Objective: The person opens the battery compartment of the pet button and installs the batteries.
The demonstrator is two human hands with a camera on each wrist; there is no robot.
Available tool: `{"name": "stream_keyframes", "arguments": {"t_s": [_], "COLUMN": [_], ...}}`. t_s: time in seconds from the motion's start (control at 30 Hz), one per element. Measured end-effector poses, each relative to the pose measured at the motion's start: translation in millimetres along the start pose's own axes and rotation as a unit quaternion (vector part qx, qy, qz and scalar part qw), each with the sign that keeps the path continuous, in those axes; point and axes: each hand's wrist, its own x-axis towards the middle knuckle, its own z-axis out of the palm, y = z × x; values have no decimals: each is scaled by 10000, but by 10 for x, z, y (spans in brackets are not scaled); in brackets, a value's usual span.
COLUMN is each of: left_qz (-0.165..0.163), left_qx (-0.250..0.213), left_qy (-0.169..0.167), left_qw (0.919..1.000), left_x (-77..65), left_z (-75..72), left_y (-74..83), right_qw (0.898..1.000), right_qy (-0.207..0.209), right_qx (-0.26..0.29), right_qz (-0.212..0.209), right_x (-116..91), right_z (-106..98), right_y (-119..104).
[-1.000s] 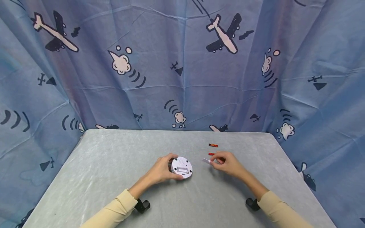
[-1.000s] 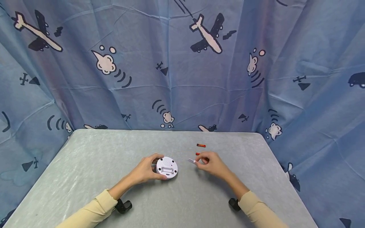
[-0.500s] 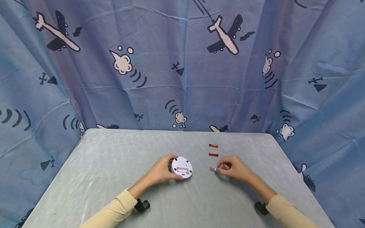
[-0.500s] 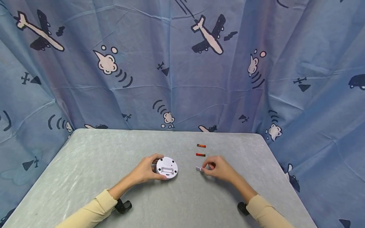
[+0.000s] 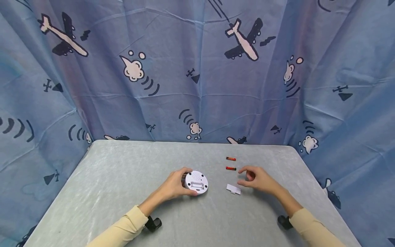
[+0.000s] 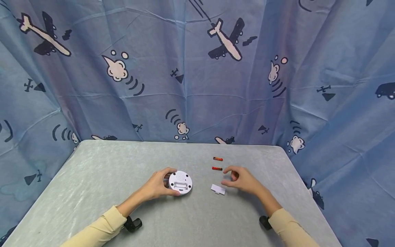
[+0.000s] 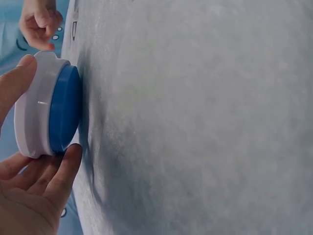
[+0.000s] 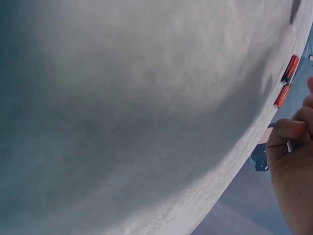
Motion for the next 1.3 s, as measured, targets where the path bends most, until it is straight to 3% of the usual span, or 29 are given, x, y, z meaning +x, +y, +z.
{"name": "stream_keyframes", "arguments": {"t_s": [0.7,1.3], "left_qz": [-60,1], "left_qx": [-166,-364], "left_qy": [-72,-36], "left_qw": [9998,9993], "left_x": [-33,-39], "left_z": [-30,-23], "left_y": [-22,-49], "right_qw": [9950,9938], "right_qy": [513,228], "right_qx": [-669,-1022], "right_qz": [534,375], "right_x": [395,756], "right_z": [-238,-226], "right_y": [331,367]}}
